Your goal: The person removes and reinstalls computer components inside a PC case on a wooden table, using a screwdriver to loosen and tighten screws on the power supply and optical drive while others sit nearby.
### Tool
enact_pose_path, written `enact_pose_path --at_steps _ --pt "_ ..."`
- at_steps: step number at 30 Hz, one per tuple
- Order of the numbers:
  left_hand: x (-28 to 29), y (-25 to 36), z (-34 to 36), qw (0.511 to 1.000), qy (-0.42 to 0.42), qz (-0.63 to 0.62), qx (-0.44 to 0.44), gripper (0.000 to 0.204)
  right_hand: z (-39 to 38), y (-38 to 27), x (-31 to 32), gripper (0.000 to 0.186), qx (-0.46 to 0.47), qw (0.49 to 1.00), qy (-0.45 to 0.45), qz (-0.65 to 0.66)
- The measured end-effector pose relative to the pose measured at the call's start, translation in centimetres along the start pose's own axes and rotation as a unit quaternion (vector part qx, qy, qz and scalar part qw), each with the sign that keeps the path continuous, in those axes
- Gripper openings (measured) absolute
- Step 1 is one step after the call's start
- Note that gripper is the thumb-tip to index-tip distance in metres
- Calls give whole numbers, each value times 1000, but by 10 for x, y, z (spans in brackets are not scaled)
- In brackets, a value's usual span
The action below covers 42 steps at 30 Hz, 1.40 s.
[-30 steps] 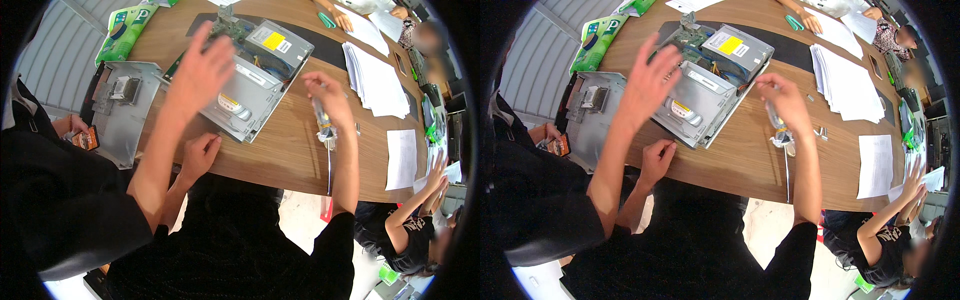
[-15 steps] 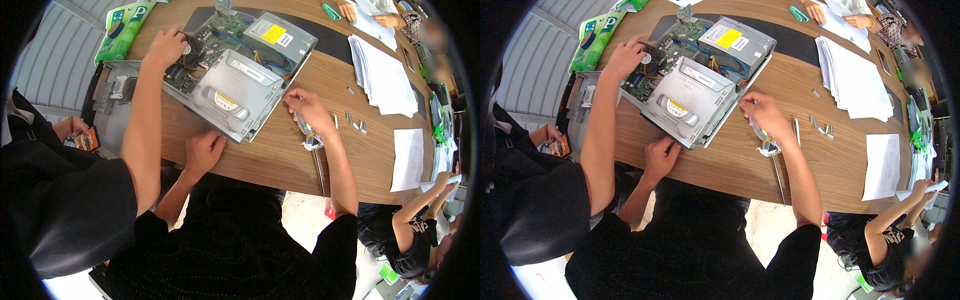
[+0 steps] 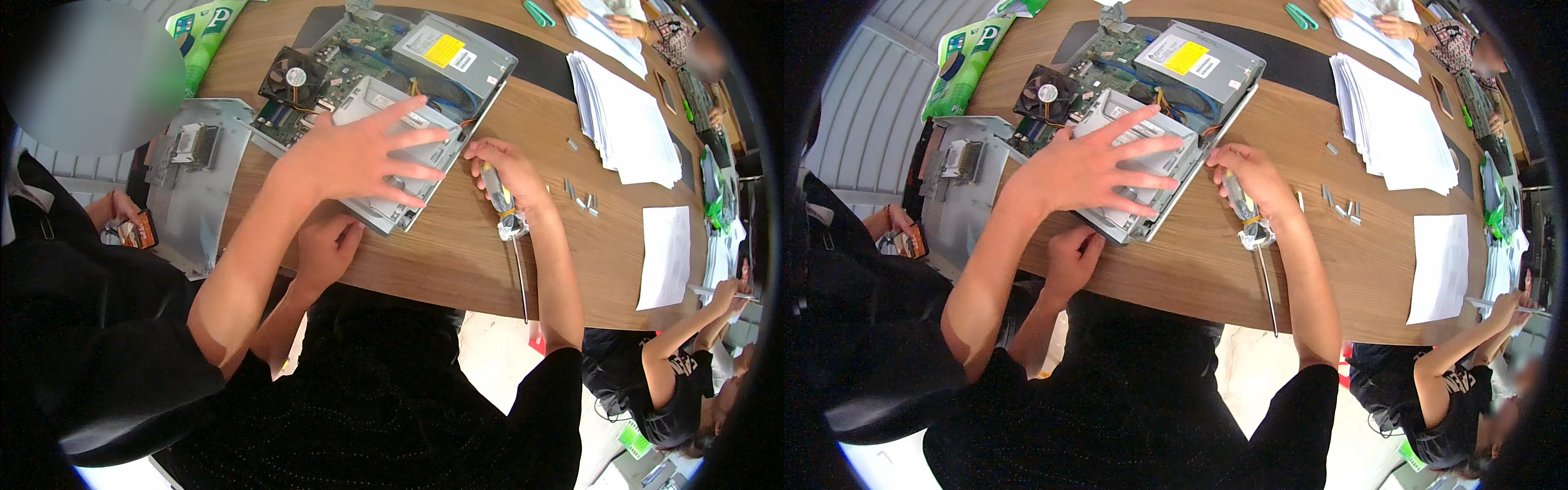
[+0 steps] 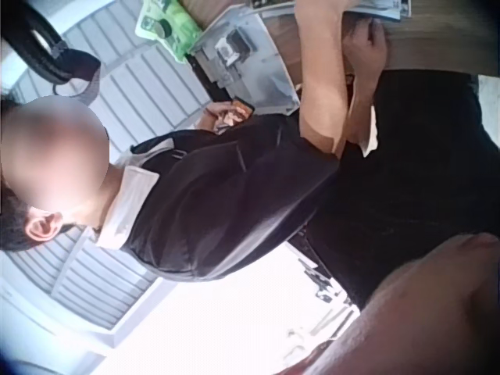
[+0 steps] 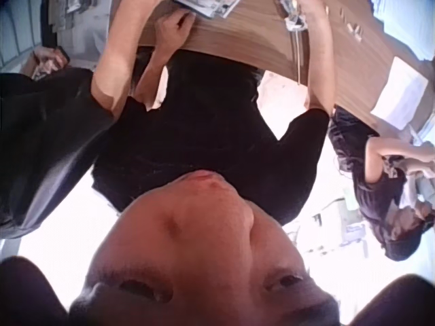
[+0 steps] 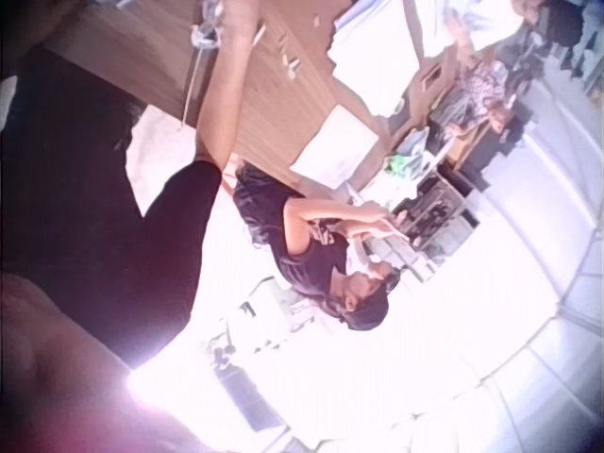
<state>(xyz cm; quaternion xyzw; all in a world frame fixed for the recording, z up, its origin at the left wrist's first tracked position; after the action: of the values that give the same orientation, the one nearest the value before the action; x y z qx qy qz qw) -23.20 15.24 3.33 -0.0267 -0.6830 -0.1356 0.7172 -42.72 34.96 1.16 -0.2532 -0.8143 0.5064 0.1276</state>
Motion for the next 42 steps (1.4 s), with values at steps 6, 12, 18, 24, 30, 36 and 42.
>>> enact_pose_path --at_steps 6,12,18,24,30,36,42 --pt "41 -13 42 975 -128 146 -106 74 -5 11 4 18 2 1000 -25 5" --pt "39 -10 43 985 -113 129 -25 71 -8 6 1 18 -13 1000 -23 -4" --pt "33 -15 35 981 -100 157 -46 69 -4 8 1 19 -12 1000 -26 -7" --pt "24 -9 26 994 -46 97 -12 55 -2 12 4 21 -11 1000 -18 -6" --pt "2 -4 -1 992 118 -30 30 34 -5 12 4 22 6 1000 -22 6" --pt "-38 48 -49 955 254 -136 62 13 -2 10 0 22 -2 1000 -19 7" --pt "-85 52 -71 954 16 -255 154 36 -4 11 1 21 2 999 -19 26"
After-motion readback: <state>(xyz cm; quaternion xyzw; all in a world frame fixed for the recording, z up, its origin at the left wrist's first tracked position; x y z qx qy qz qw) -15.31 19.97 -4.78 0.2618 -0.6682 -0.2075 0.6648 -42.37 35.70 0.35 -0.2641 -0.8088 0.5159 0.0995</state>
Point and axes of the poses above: each hand's wrist, its own z-axis towards the middle knuckle, its own x-axis out of the back of the hand, y = z × x, the point moved 1 cm from there along z, towards the middle knuckle, and after that the axes turned 6 degrees about -y, right-handed, at the moved point
